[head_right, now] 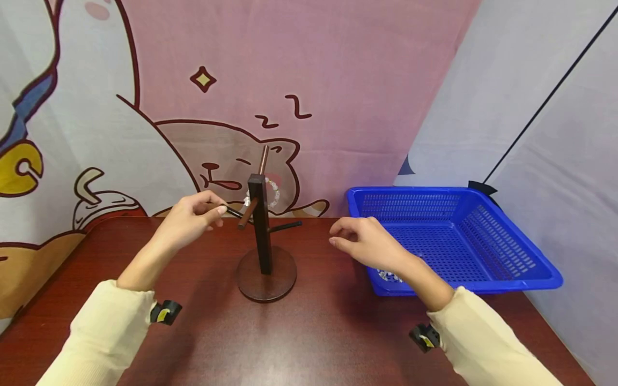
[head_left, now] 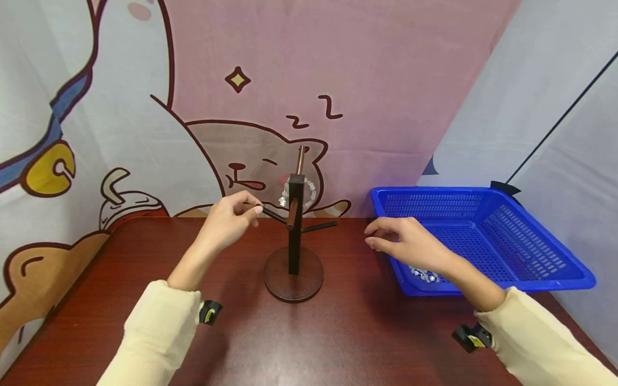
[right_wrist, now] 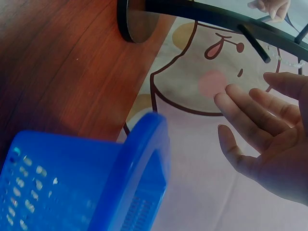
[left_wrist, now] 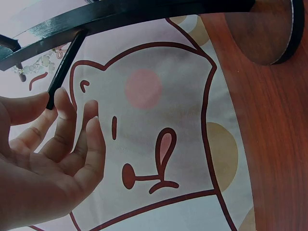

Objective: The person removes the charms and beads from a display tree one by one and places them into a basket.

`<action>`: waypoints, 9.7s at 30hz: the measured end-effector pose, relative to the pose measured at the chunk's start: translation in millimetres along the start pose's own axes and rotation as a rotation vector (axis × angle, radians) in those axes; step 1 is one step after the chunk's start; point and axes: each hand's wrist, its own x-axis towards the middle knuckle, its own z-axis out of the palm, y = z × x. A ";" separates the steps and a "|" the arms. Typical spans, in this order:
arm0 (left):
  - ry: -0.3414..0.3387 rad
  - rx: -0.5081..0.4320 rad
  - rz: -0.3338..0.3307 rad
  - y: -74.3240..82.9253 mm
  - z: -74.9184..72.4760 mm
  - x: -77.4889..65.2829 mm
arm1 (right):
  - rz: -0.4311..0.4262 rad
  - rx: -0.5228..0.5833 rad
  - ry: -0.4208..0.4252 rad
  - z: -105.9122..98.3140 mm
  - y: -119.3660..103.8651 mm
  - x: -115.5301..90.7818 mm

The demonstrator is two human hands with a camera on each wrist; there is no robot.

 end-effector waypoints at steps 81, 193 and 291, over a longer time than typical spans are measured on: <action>0.092 -0.093 0.253 35.4 2.1 -47.1 | -0.144 -0.002 0.058 35.0 -26.3 50.7; 0.116 0.066 0.121 41.3 -23.5 -16.7 | -0.238 0.023 -0.071 45.8 -57.5 22.0; 0.124 0.079 0.121 40.1 -23.2 -17.4 | -0.203 -0.044 0.192 -10.4 -59.0 50.6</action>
